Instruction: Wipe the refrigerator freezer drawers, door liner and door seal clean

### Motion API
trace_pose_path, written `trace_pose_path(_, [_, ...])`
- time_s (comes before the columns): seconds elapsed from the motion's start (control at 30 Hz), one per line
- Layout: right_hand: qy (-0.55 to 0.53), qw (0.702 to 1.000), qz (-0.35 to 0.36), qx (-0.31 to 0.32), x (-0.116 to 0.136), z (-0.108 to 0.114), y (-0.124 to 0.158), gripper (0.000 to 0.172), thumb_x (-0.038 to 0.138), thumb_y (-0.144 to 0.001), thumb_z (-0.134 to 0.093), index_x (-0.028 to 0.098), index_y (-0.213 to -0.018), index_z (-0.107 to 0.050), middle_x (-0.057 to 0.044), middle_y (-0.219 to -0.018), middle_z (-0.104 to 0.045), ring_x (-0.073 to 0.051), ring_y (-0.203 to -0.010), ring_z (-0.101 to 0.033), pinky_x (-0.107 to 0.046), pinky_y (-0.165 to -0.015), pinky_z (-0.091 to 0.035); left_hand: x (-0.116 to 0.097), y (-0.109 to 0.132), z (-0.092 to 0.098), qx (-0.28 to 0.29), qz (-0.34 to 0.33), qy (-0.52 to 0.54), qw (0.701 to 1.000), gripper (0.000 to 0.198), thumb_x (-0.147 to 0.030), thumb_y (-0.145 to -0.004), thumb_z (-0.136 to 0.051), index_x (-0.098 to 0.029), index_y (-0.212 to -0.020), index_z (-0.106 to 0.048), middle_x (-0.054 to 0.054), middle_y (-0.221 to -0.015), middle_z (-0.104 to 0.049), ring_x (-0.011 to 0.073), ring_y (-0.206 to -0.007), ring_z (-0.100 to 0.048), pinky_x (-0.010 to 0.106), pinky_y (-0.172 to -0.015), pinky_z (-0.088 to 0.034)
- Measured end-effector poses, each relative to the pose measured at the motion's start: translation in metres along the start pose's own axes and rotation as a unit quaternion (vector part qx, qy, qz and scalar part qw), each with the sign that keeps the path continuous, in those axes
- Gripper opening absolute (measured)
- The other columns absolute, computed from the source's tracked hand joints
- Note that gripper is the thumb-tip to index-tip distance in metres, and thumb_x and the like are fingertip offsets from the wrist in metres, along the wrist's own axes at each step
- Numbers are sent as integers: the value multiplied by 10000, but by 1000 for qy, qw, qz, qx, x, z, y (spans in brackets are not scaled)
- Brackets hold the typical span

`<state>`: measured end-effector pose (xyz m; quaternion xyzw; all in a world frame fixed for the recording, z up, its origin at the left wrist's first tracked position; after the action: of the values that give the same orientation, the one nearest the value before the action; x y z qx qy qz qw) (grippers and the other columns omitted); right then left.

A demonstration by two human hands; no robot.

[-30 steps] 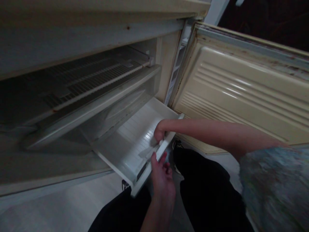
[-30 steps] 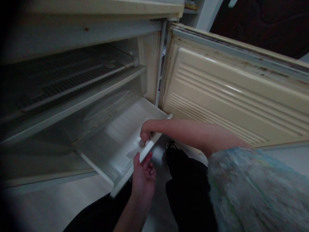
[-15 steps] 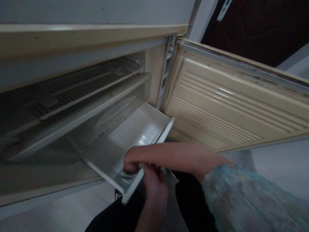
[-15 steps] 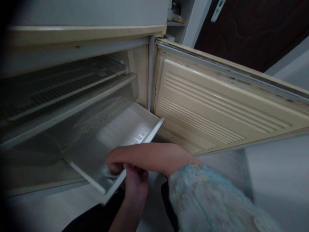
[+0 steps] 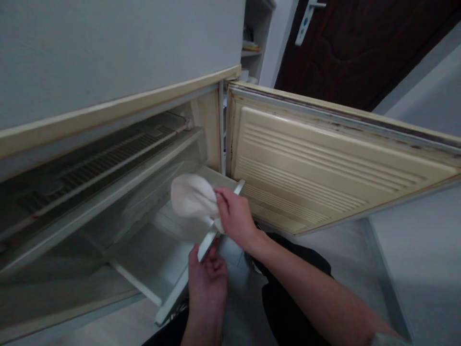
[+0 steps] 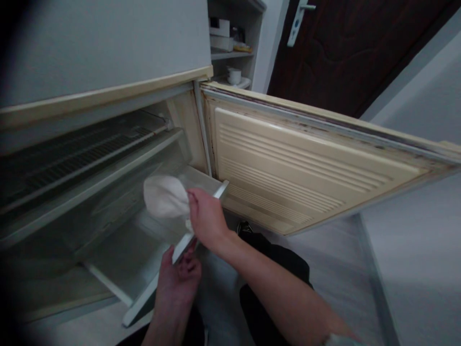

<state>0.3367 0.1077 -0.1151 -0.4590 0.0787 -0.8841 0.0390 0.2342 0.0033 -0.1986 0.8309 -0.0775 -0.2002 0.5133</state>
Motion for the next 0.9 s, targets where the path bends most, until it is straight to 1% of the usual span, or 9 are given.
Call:
trace_pose_path(0.1, [-85, 969, -132, -193, -46, 57, -10, 313, 253, -1051, -425, 128, -1194, -674, -120, -1169, -730, -199, -1079, -690, -274, -947, -523, -16, -5, -1, 6, 26, 40, 999, 294, -229, -1050, -474, -5, -1216, -566, 155, -1059, -686, 19, -510, -504, 127, -390, -339])
trace_pose_path(0.13, [-95, 954, -167, -232, -61, 70, -14, 307, 243, -1040, -428, 113, -1166, -676, -135, -1165, -729, -211, -1074, -688, -283, -949, -524, -23, -7, -1, 12, 30, 51, 998, 360, -249, -1061, -464, 25, -1285, -529, 182, -1085, -684, 24, -524, -528, 126, -392, -352])
trace_pose_path(0.2, [-88, 937, -205, -269, -83, 86, -20, 299, 231, -1031, -418, 108, -1102, -682, -150, -1138, -731, -225, -1056, -685, -294, -949, -521, -39, -11, -5, 33, 26, 76, 996, 481, -307, -1076, -453, 59, -1389, -453, 202, -1100, -682, 44, -558, -578, 130, -402, -394])
trace_pose_path(0.3, [-54, 944, -189, -265, -93, 92, -26, 277, 246, -1037, -429, 124, -1097, -670, -149, -1141, -726, -220, -1072, -680, -272, -926, -516, -62, -15, -14, 66, -6, 119, 991, 538, -297, -1073, -420, 25, -1497, -345, 229, -1200, -653, 111, -737, -694, 142, -436, -468])
trace_pose_path(0.43, [-54, 947, -205, -242, -91, 89, -28, 242, 241, -1035, -468, 118, -1147, -644, -156, -1199, -710, -205, -1116, -672, -249, -924, -508, -88, -22, -27, 87, -66, 129, 986, 586, -15, -961, -361, -35, -1539, -271, 245, -1349, -574, 165, -1042, -710, 114, -524, -515])
trace_pose_path(0.57, [-103, 936, -211, -261, -96, 92, -28, 203, 242, -1009, -514, 125, -1109, -647, -144, -1196, -711, -211, -1100, -665, -281, -951, -493, -115, -30, -44, 96, -113, 71, 986, 602, 25, -906, -306, -60, -1499, -363, 222, -1272, -616, 167, -994, -710, 132, -582, -566])
trace_pose_path(0.7, [-160, 919, -180, -311, -108, 95, -22, 171, 273, -968, -575, 138, -1044, -648, -129, -1099, -724, -240, -1030, -668, -348, -940, -486, -133, -37, -52, 79, -126, 33, 988, 596, 27, -858, -287, 32, -1448, -369, 267, -1221, -614, 158, -938, -703, 146, -608, -574])
trace_pose_path(0.8, [-165, 919, -156, -324, -113, 95, -19, 149, 279, -957, -580, 160, -1021, -643, -108, -1057, -724, -234, -1006, -666, -357, -925, -483, -131, -50, -43, 68, -164, -17, 984, 556, 19, -816, -325, -85, -1335, -497, 177, -1131, -649, 171, -902, -700, 169, -588, -572])
trace_pose_path(0.9, [-159, 919, -152, -326, -113, 95, -18, 137, 269, -949, -585, 164, -1022, -632, -104, -1053, -721, -232, -1001, -661, -360, -919, -481, -118, -78, -23, 28, -161, -57, 985, 549, 23, -784, -326, -145, -1275, -503, 121, -1032, -629, 182, -822, -681, 182, -516, -536])
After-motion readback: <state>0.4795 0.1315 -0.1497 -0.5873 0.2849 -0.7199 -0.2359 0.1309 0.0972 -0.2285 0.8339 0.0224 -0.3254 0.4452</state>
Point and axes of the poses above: each hand's wrist, its own y-axis away from the middle knuckle, its own z-axis out of the back of the hand, x = y × z, the point moved 5 cm from there along -y, towards the middle knuckle
